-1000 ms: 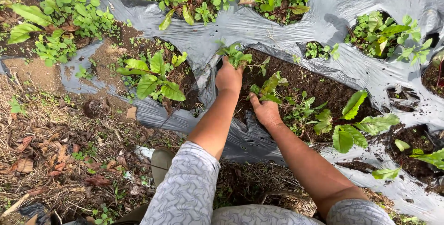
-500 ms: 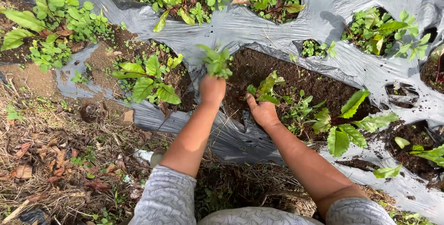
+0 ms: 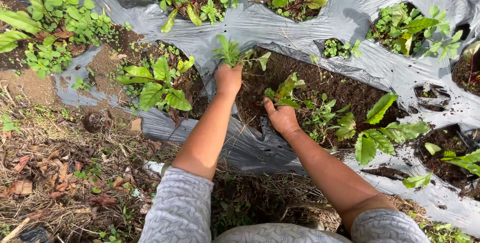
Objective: The person weeds a garden bed by hand, pulling small unwanted plants from the soil around larger leafy crops. The person gathers the removed weeds and discards them to the side.
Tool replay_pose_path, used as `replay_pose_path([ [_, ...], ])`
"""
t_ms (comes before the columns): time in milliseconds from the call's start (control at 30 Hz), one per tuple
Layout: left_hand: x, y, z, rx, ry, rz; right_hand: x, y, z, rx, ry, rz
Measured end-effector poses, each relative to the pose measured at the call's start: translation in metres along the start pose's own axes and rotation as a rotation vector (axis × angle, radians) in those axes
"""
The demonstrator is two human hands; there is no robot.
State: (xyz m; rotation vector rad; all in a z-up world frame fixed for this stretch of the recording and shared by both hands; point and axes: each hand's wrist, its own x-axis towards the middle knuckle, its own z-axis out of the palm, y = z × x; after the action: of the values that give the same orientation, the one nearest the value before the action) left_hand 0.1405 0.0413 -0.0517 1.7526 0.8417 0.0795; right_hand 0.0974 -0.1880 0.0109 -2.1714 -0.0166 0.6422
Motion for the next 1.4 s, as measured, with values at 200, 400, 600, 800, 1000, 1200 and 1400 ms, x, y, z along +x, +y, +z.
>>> replay_pose_path([
  [200, -0.096, 0.111, -0.052, 0.811, 0.077, 0.492, -0.003, -0.004, -0.002, 0.01, 0.011, -0.013],
  [400, -0.05, 0.069, 0.012, 0.911, -0.184, 0.576, -0.003, -0.007, -0.006, -0.062, -0.034, 0.013],
  [600, -0.055, 0.061, -0.027, -0.042, -0.044, 0.103, -0.001, -0.004, -0.004, -0.095, -0.063, 0.055],
  [800, -0.118, 0.035, -0.051, -0.005, -0.027, -0.073, -0.047, -0.085, -0.045, -0.397, -0.497, -0.285],
  [1000, -0.105, -0.027, -0.035, 0.078, 0.126, 0.072, 0.014, -0.068, -0.117, -0.078, 0.263, -0.097],
  [1200, -0.099, -0.034, -0.038, 0.084, 0.173, 0.03, 0.083, -0.039, -0.128, -0.306, 0.384, -0.301],
  [1400, -0.097, -0.019, -0.051, 0.014, 0.073, 0.001, 0.03, -0.047, -0.203, -0.182, 0.426, -0.149],
])
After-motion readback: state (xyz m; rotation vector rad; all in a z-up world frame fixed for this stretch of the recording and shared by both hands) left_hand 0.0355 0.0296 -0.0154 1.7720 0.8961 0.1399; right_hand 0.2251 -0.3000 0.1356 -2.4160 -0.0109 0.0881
